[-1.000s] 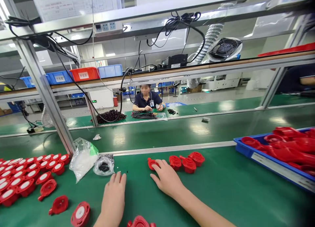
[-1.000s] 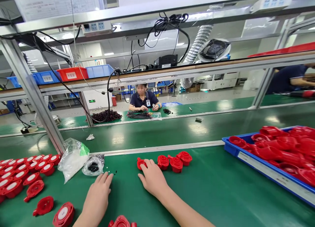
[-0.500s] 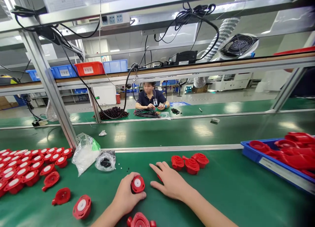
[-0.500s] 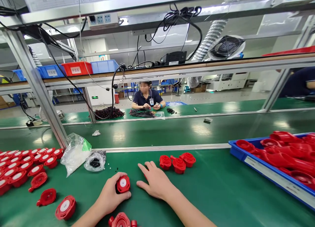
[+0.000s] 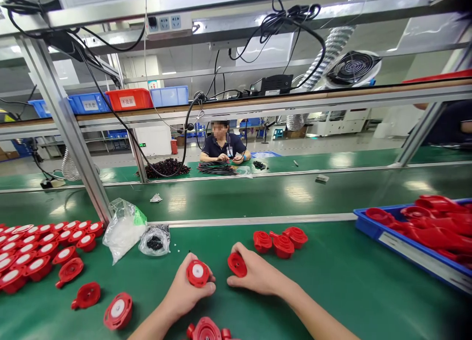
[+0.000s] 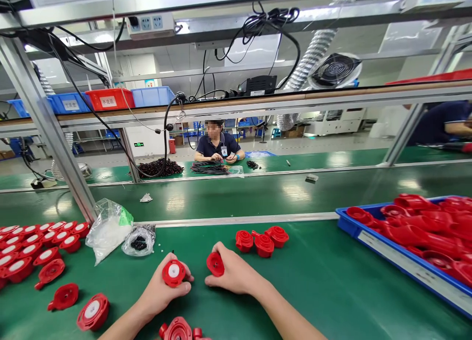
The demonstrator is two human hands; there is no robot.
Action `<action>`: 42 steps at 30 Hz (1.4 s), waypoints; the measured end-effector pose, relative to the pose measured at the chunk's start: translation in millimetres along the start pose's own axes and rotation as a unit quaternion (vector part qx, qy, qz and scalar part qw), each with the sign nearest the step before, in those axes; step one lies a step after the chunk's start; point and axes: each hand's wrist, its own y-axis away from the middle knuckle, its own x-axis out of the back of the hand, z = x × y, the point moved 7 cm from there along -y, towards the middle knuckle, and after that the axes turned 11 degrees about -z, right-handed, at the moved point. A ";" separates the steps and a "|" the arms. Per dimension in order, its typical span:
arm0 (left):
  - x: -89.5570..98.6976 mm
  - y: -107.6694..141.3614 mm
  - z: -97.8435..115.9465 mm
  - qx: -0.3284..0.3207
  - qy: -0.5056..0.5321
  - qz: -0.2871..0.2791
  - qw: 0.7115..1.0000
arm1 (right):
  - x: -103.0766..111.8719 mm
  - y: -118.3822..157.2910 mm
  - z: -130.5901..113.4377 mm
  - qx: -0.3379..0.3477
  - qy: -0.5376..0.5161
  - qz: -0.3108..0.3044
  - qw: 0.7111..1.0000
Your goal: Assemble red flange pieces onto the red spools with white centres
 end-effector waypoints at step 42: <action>-8.1 -1.2 1.1 0.039 -0.061 0.001 0.997 | -31.6 -11.6 -10.5 0.059 -0.635 -0.030 0.770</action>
